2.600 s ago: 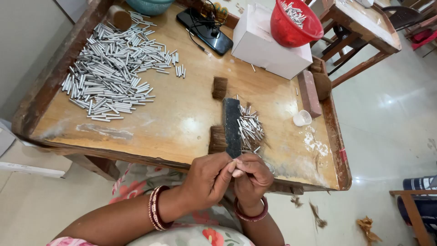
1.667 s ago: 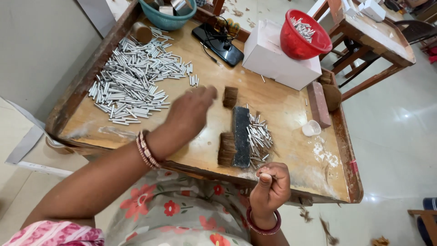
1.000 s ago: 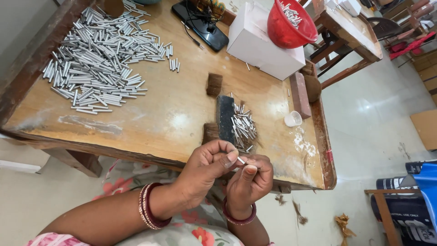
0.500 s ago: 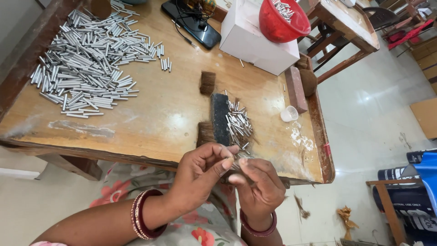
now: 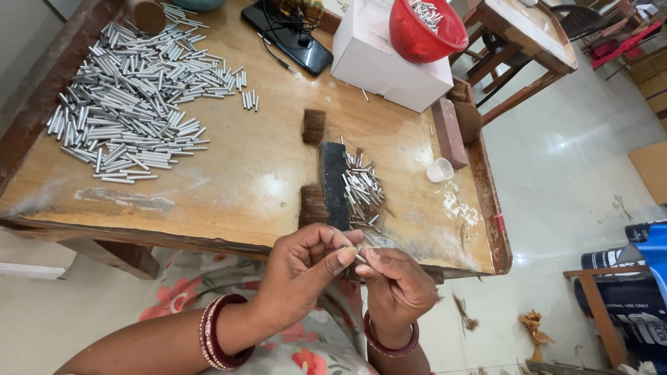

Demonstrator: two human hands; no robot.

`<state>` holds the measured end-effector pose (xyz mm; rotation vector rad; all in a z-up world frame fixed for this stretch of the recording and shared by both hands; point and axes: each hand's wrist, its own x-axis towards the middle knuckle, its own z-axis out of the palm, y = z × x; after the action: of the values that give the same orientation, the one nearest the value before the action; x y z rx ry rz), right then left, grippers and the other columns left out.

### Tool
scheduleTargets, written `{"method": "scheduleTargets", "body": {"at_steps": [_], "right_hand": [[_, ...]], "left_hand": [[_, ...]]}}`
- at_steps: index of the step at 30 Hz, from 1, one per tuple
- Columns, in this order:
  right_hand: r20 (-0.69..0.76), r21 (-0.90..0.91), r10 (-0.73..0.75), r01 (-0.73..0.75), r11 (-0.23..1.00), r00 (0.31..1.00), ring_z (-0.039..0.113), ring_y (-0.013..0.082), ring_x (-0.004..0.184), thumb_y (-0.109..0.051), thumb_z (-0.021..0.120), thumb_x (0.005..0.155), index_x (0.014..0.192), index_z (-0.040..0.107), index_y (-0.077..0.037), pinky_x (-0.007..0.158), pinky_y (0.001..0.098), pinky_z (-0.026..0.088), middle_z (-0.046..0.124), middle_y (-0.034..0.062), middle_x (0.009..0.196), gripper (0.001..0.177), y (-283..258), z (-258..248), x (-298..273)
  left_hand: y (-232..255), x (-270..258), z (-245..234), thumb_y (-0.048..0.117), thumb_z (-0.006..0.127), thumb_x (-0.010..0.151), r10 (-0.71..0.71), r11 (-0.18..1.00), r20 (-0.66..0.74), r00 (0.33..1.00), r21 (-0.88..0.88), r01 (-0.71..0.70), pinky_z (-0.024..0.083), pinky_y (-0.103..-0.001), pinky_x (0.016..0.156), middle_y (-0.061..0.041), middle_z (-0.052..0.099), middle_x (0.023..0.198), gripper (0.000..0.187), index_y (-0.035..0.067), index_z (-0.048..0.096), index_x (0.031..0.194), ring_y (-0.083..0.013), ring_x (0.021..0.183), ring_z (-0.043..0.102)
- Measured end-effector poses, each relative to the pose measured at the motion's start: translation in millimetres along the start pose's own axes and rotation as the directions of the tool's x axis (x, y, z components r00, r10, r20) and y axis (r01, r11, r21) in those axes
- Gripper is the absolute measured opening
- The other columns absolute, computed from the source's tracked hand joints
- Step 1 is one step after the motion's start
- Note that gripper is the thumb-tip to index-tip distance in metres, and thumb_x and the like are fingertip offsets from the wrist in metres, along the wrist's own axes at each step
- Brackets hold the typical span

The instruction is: The recorder is picking up small metal pins from a pile, brushing them against a fixed brush block to clean or prepare them, and organizing them on the workbench.

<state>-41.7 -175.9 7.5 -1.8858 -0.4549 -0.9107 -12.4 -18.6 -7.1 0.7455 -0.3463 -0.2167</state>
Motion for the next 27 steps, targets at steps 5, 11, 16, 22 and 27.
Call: {"method": "scheduleTargets", "body": {"at_steps": [5,11,16,22,27], "right_hand": [[0.001,0.011,-0.022,0.022,1.0,1.0,0.073,0.0157,0.079,-0.002,0.082,0.086,0.099,0.072,0.001,0.074,0.0254,0.059,0.076,0.0143,0.092,0.016,5,6,-4],[-0.009,0.019,-0.04,0.04,0.999,0.999,0.074,0.0166,0.081,0.002,0.08,0.088,0.097,0.07,0.0,0.074,0.0252,0.059,0.075,0.0158,0.093,0.014,12,4,-2],[-0.005,-0.01,-0.051,0.051,0.999,0.999,0.074,0.0146,0.078,0.003,0.078,0.088,0.095,0.07,-0.001,0.073,0.0239,0.06,0.076,0.0147,0.092,0.011,7,4,-3],[0.029,0.149,0.015,-0.02,0.989,0.999,0.075,0.019,0.084,0.004,0.078,0.088,0.096,0.069,0.001,0.075,0.0273,0.06,0.076,0.0184,0.095,0.013,15,-1,-12],[0.049,-0.015,-0.03,0.03,0.999,0.998,0.078,0.0181,0.085,0.004,0.08,0.087,0.091,0.068,-0.001,0.076,0.0268,0.063,0.077,0.0168,0.096,0.013,12,3,-7]], "left_hand": [[-8,-1,-2,0.009,0.068,0.103,0.081,0.997,0.033,0.996,0.013,-0.082,0.047,-0.036,0.118,-0.001,0.073,0.092,0.011,0.0,0.066,0.097,-0.0053,0.096,0.066],[3,1,5,0.009,0.064,0.103,0.083,0.996,0.043,0.996,-0.021,-0.082,0.043,-0.038,0.122,0.0,0.072,0.093,0.01,0.0,0.064,0.098,-0.0042,0.094,0.065],[2,-4,5,0.009,0.062,0.104,0.082,0.997,0.066,0.994,-0.008,-0.081,0.043,-0.04,0.121,-0.001,0.073,0.093,0.012,-0.002,0.066,0.1,-0.0051,0.09,0.065],[-2,-10,4,0.007,0.065,0.101,0.134,0.985,0.021,0.991,0.106,-0.136,0.047,-0.042,0.119,-0.004,0.077,0.091,0.009,-0.001,0.065,0.096,-0.0069,0.087,0.07],[-5,-7,1,0.006,0.068,0.102,0.174,0.978,0.008,0.985,0.112,-0.174,0.049,-0.042,0.117,-0.003,0.074,0.09,0.011,-0.002,0.068,0.093,-0.0067,0.088,0.067]]}}
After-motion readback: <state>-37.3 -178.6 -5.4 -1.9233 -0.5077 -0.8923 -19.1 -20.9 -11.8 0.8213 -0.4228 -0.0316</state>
